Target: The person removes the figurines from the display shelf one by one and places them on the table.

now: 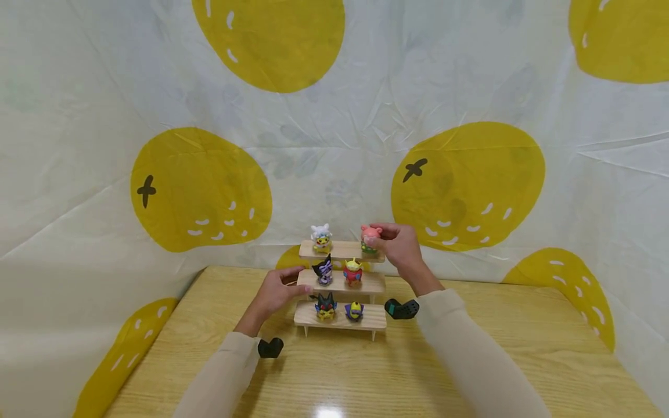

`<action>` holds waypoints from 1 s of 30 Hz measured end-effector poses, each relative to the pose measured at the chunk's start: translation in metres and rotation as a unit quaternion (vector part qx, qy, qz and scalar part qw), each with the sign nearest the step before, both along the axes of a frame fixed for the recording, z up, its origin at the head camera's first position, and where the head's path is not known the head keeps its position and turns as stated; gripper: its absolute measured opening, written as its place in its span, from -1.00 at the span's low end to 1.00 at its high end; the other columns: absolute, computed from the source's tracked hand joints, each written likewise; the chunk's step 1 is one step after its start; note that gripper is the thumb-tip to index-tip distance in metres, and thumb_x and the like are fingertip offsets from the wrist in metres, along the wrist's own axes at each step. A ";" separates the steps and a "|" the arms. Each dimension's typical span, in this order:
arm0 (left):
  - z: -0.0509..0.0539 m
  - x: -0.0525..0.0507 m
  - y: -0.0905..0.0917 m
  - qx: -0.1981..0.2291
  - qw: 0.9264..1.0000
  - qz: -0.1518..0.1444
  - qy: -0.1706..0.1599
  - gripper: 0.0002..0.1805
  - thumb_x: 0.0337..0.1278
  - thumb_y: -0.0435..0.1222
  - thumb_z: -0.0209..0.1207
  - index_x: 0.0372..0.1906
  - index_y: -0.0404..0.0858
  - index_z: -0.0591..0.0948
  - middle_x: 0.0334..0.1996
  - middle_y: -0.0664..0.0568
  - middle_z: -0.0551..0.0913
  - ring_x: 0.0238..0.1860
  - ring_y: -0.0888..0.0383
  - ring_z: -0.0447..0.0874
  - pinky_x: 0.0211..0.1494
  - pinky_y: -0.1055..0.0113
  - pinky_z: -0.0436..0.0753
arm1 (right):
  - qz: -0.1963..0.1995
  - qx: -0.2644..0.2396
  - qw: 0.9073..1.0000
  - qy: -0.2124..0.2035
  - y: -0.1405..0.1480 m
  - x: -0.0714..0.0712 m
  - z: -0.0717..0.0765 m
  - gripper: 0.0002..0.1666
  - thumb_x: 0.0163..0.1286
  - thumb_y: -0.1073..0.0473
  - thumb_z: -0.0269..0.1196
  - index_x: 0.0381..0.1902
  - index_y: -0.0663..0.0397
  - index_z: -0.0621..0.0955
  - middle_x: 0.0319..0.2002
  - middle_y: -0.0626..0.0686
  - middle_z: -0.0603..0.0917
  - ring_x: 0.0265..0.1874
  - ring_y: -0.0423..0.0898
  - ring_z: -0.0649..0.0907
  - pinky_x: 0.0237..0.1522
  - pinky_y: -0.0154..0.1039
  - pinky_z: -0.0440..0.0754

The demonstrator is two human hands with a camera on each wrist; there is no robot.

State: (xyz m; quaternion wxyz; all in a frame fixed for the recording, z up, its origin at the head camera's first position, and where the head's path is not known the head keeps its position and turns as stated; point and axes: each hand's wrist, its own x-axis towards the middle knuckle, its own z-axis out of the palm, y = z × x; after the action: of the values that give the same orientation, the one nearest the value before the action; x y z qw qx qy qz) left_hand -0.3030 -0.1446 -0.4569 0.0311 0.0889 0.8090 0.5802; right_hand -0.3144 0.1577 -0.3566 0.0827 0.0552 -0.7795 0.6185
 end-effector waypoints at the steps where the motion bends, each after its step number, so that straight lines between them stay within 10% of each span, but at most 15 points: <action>1: 0.000 0.000 0.000 0.000 1.000 0.000 0.000 -0.33 0.19 -0.26 0.48 0.42 -0.23 0.57 0.41 -0.18 0.57 0.45 -0.17 0.54 0.42 -0.03 0.60 | -0.001 0.000 1.000 0.001 0.001 0.000 0.000 -0.52 0.39 0.32 0.41 0.24 0.31 0.68 0.16 0.37 0.71 -0.09 -0.13 0.68 -0.14 -0.57 0.67; 30: -0.002 -0.001 -0.001 -0.019 1.000 -0.012 0.008 -0.27 0.25 -0.20 0.45 0.48 -0.26 0.50 0.49 -0.19 0.48 0.51 -0.21 0.44 0.45 -0.08 0.57 | -0.008 0.027 1.000 0.004 0.033 0.006 0.002 -0.48 0.42 0.25 0.40 0.30 0.30 0.64 0.19 0.39 0.69 -0.17 -0.31 0.66 -0.12 -0.55 0.67</action>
State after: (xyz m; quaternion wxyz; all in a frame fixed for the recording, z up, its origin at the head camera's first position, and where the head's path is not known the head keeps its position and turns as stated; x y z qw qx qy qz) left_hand -0.3038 -0.1456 -0.4590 0.0330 0.1024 0.8192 0.5633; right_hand -0.3088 0.1910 -0.3551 0.0895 0.0533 -0.7957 0.5966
